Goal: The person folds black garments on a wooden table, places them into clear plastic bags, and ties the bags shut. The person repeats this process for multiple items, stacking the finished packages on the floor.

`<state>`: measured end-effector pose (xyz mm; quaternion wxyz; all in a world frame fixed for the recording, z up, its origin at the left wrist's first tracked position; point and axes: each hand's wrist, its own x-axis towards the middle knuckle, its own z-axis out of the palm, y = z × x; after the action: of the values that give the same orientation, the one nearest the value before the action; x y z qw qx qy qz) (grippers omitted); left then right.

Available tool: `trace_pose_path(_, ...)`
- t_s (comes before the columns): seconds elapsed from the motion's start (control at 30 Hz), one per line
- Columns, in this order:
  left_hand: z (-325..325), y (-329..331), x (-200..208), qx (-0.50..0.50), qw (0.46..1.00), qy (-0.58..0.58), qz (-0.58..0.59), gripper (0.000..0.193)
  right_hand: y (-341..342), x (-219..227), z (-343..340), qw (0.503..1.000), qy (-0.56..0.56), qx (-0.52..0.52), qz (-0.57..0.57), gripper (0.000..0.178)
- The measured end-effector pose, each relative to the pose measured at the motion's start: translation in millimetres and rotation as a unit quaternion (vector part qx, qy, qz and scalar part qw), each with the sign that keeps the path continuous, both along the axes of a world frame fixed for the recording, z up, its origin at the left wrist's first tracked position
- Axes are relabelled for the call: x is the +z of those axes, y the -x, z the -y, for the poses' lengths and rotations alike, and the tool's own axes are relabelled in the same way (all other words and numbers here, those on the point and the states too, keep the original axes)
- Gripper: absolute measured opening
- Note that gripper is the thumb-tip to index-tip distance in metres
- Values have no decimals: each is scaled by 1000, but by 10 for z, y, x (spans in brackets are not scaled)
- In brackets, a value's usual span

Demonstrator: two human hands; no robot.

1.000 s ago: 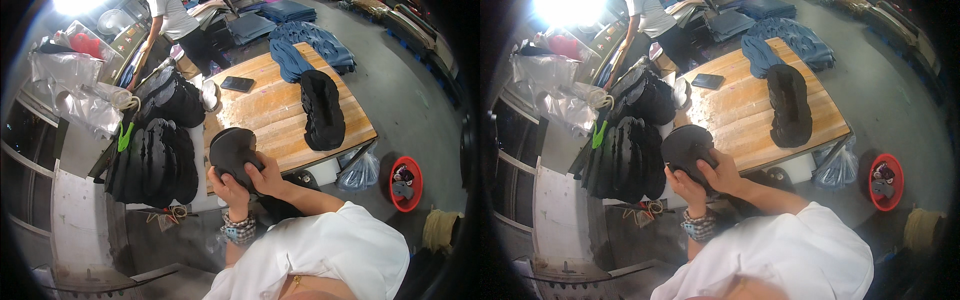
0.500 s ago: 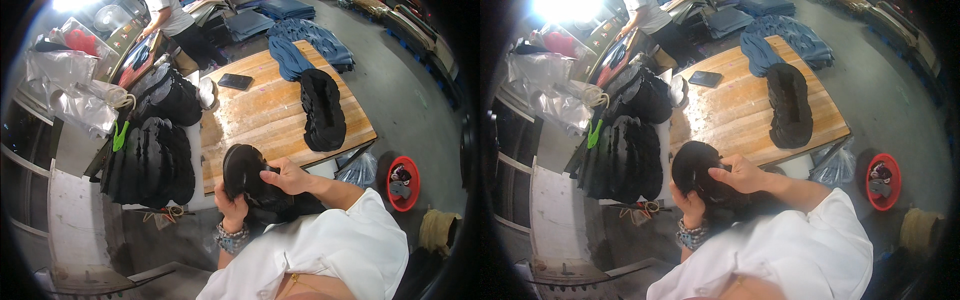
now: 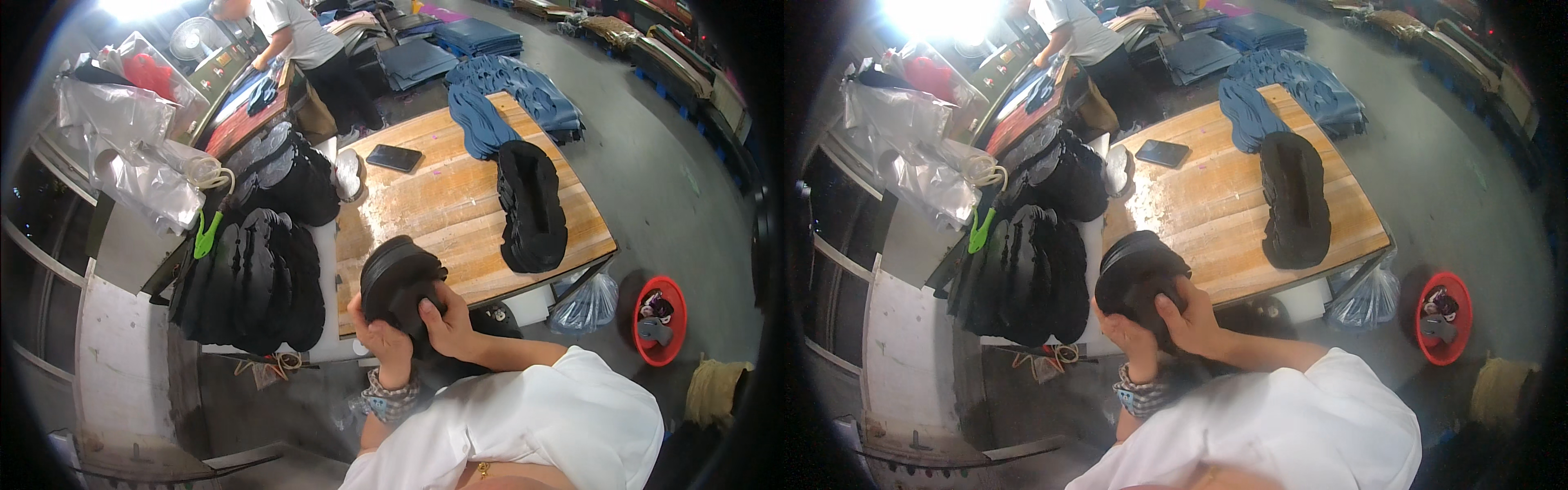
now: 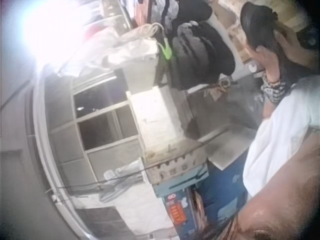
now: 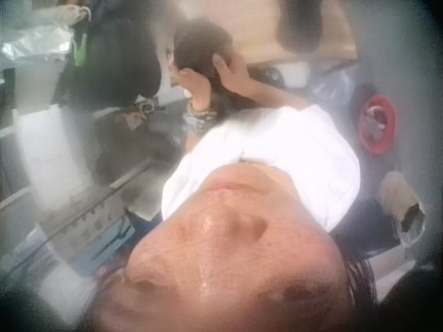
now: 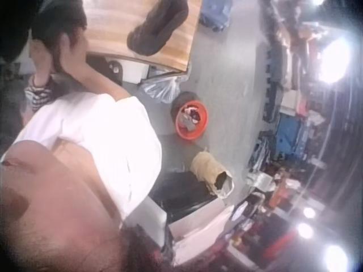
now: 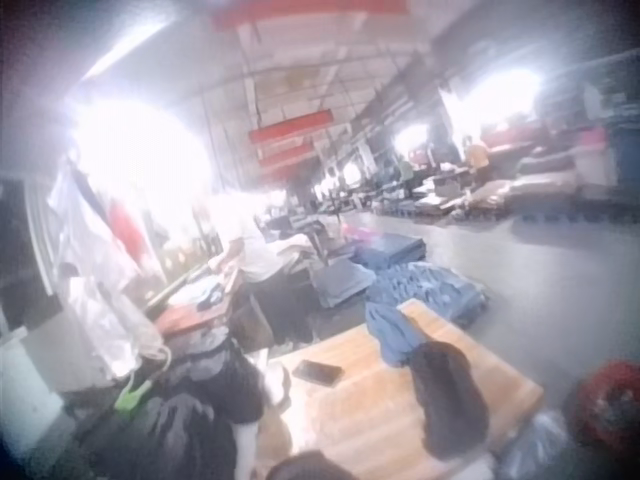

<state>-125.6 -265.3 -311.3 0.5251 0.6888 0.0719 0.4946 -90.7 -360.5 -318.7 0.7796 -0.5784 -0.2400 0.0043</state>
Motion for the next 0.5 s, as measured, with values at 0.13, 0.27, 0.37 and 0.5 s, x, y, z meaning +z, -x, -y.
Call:
trace_pose_path(0.13,-169,81,-68,62,995,-84,-2,71,-52,198,96,992,20,101,-74,29)
trace_pose_path(0.27,-396,300,-32,82,977,-198,-4,66,-115,425,243,974,58,200,-90,33)
trace_pose_path(0.37,-529,471,71,119,939,-322,16,57,-100,582,284,946,4,303,-117,33)
trace_pose_path(0.5,-542,561,264,118,935,-334,25,50,-78,690,283,954,48,292,-39,33)
